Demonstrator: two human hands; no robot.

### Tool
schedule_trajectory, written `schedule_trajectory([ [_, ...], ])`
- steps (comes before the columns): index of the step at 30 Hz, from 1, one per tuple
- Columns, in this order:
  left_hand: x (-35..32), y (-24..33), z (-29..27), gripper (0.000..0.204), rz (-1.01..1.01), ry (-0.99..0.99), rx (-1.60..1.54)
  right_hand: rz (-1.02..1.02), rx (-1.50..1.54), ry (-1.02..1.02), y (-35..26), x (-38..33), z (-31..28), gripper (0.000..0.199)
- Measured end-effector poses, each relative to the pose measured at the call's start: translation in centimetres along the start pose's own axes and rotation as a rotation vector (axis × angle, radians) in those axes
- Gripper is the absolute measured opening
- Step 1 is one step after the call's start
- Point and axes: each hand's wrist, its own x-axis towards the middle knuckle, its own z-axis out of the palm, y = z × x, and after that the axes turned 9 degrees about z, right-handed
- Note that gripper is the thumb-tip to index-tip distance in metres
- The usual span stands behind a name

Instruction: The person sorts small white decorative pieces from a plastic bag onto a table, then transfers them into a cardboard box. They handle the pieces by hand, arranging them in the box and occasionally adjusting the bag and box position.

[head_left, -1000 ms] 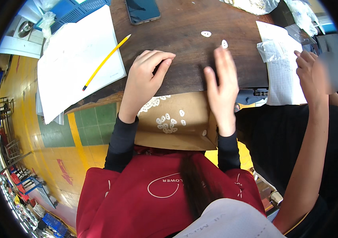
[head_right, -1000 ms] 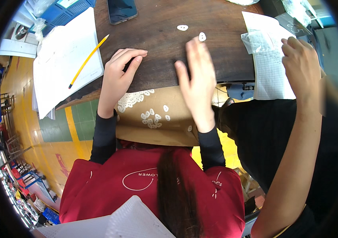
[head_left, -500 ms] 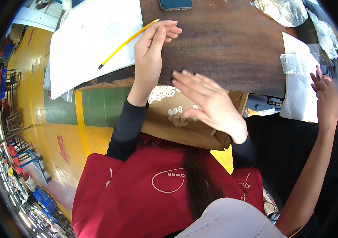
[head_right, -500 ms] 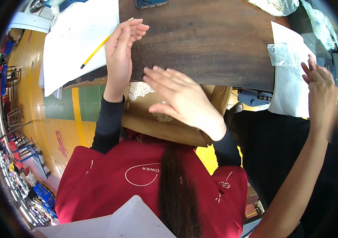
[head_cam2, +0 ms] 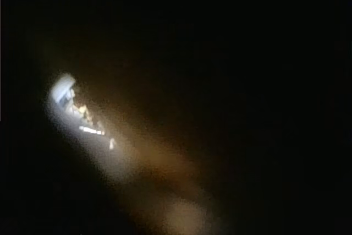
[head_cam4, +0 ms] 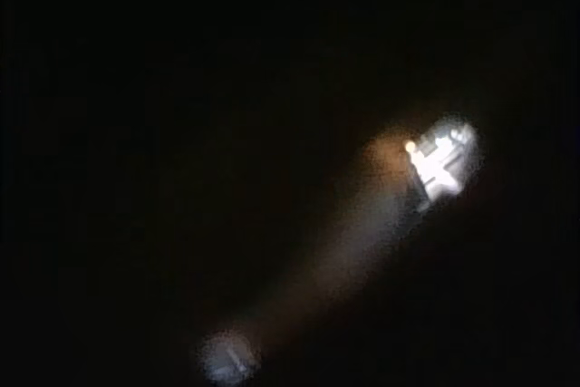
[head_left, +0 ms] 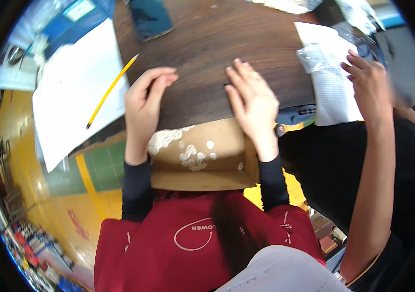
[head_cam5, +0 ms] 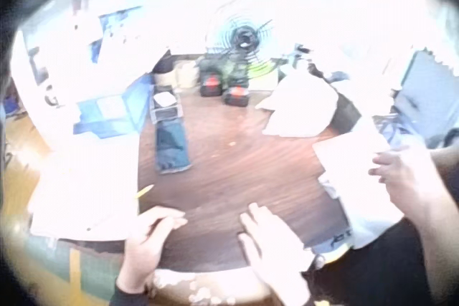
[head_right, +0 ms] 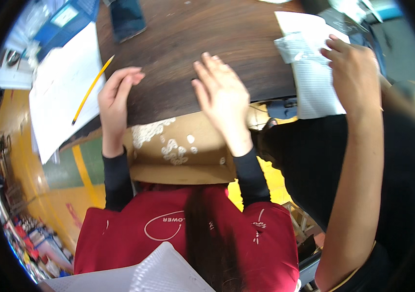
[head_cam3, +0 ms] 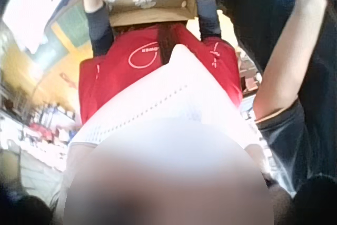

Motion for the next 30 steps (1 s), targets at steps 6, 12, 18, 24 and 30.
schedule_trajectory([
  [6,-0.13,-0.34,-0.29,0.02,-0.021,-0.002,-0.007,-0.029,0.03,0.068,-0.16,0.22,-0.36,0.031],
  [12,-0.3,-0.81,-0.37,0.02,-0.02,0.005,-0.043,-0.029,0.027,0.065,-0.1,-0.09,-0.14,0.031],
  [18,-0.27,-0.74,-0.42,0.021,-0.035,-0.006,-0.053,-0.029,0.026,0.064,-0.2,0.01,-0.36,0.031],
  [24,-0.22,-0.75,-0.44,0.021,-0.03,-0.002,-0.048,-0.025,0.031,0.07,-0.08,-0.04,-0.14,0.031],
  [30,-0.17,-0.53,-0.28,0.02,-0.014,-0.012,-0.054,0.004,0.035,0.004,-0.27,0.06,-0.55,0.031],
])
